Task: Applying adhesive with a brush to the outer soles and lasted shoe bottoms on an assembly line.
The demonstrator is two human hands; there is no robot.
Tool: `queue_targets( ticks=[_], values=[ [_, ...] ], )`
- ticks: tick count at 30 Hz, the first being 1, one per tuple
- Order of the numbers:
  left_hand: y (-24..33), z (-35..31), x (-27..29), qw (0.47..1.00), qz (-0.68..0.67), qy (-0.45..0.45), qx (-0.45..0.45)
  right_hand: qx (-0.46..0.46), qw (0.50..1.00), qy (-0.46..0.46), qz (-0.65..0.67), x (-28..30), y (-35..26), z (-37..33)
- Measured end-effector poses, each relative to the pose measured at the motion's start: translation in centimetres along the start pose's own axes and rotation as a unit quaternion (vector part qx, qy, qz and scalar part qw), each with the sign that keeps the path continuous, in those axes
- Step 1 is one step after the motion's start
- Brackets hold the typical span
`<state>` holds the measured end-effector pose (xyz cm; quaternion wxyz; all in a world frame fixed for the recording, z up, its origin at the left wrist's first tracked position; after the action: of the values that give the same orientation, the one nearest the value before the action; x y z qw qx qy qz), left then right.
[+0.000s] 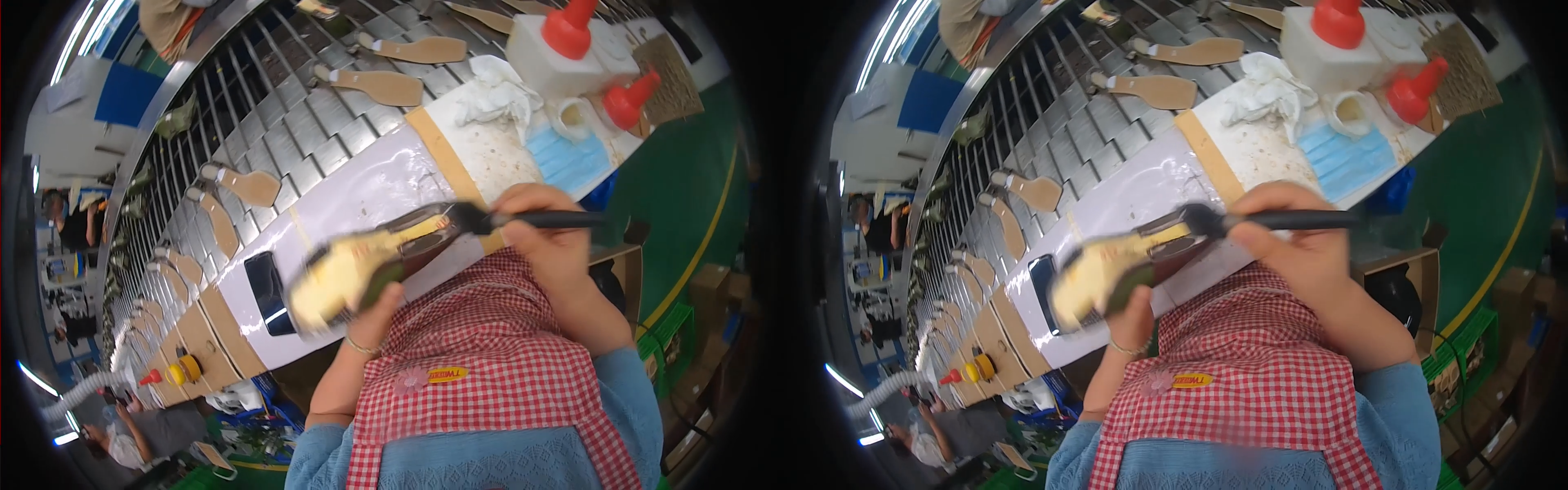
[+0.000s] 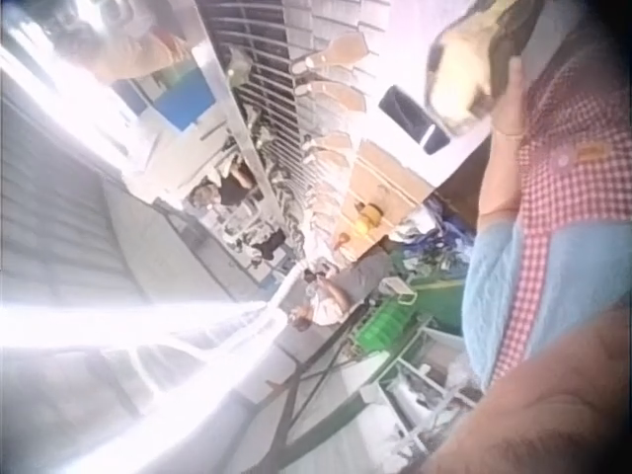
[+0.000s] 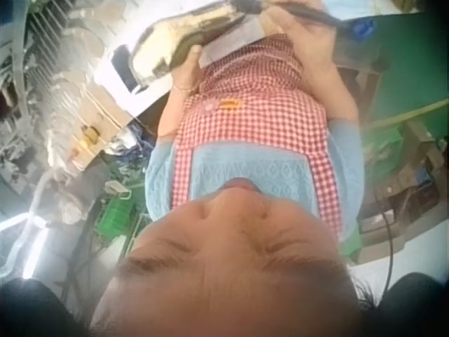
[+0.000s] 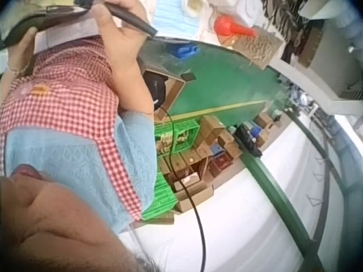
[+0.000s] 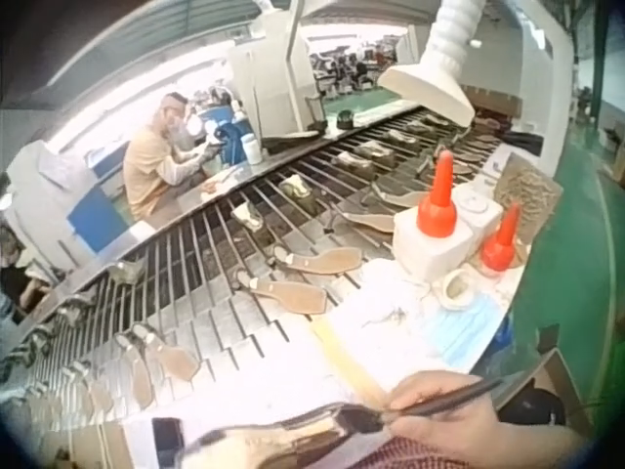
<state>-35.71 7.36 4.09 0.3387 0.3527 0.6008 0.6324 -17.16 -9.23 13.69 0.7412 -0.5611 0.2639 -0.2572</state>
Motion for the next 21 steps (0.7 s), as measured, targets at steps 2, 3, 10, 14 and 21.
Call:
queue_targets(
  ticks=[2,3,10,14,21],
  values=[
    [-0.2,1.7,0.8,0.973,-0.225,0.04,0.019,0.049,0.996,0.036,-0.07,2.0,-1.0,-0.2],
    [-0.4,2.4,1.2,0.961,-0.271,0.042,0.035,0.051,0.996,0.028,-0.069,1.5,-1.3,-0.3],
    [0.1,2.7,-0.6,0.927,-0.366,0.015,0.078,0.057,0.982,-0.101,-0.152,-3.5,-2.3,-1.4],
    [0.9,2.6,-1.3,0.934,-0.347,0.003,0.09,0.049,0.958,-0.17,-0.226,-5.9,-1.5,-1.2],
    [2.1,1.9,-1.8,0.94,-0.327,-0.004,0.096,0.014,0.945,-0.178,-0.275,-6.7,-0.5,-1.4]
  ],
)
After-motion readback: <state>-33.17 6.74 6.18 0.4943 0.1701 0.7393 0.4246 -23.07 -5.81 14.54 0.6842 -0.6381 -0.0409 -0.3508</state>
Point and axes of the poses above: each hand's wrist, its own z-axis towards the middle knuckle, its own x-axis out of the back of the hand, y = z × x, the point moved 9 cm from there along z, towards the middle knuckle, and after that the axes turned 8 degrees about -y, right-handed, at the moved point
